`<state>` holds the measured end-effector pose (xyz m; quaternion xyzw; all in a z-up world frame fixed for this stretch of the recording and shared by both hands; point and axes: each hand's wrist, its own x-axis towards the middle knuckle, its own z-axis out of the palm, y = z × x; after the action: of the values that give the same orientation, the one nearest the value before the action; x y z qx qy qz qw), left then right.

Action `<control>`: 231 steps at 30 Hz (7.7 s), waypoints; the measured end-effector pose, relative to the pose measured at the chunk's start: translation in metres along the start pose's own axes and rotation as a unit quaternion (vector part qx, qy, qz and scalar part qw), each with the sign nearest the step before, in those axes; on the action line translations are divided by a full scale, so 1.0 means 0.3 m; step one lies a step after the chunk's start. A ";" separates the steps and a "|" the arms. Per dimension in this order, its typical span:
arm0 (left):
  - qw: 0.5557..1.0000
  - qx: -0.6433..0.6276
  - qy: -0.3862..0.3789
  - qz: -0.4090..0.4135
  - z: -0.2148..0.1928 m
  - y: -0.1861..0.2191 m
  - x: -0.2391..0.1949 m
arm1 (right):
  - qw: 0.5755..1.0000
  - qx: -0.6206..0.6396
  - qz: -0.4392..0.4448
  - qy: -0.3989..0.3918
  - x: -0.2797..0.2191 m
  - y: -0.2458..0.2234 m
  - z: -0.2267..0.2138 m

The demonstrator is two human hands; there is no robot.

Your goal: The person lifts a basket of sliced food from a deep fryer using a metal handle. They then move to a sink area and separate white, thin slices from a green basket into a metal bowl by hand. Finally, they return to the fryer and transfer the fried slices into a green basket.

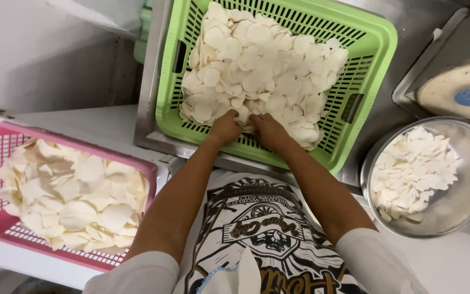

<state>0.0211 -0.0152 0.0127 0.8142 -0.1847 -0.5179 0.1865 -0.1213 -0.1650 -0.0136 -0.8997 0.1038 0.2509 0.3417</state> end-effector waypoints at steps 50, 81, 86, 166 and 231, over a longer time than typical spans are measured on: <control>0.767 -0.619 -0.063 0.158 0.210 0.624 -0.368 | 0.759 0.548 0.071 0.345 -0.630 0.047 -0.479; 0.782 -0.599 0.061 0.161 0.104 0.591 -0.454 | 0.687 0.648 0.049 0.325 -0.650 0.150 -0.447; 0.786 -0.596 0.059 0.153 0.082 0.567 -0.464 | 0.671 0.649 0.107 0.342 -0.652 0.040 -0.491; 0.737 -0.636 0.113 0.198 -0.603 0.267 -0.314 | 0.790 0.551 0.012 0.270 0.201 -0.511 -0.702; 0.813 -0.519 0.140 0.222 -0.634 0.273 -0.356 | 0.794 0.570 -0.050 0.205 0.165 -0.577 -0.644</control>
<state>0.1437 -0.0117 0.2109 0.5967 -0.0358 -0.3620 0.7152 0.0564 -0.1658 0.1817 -0.5760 0.2503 -0.0612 0.7757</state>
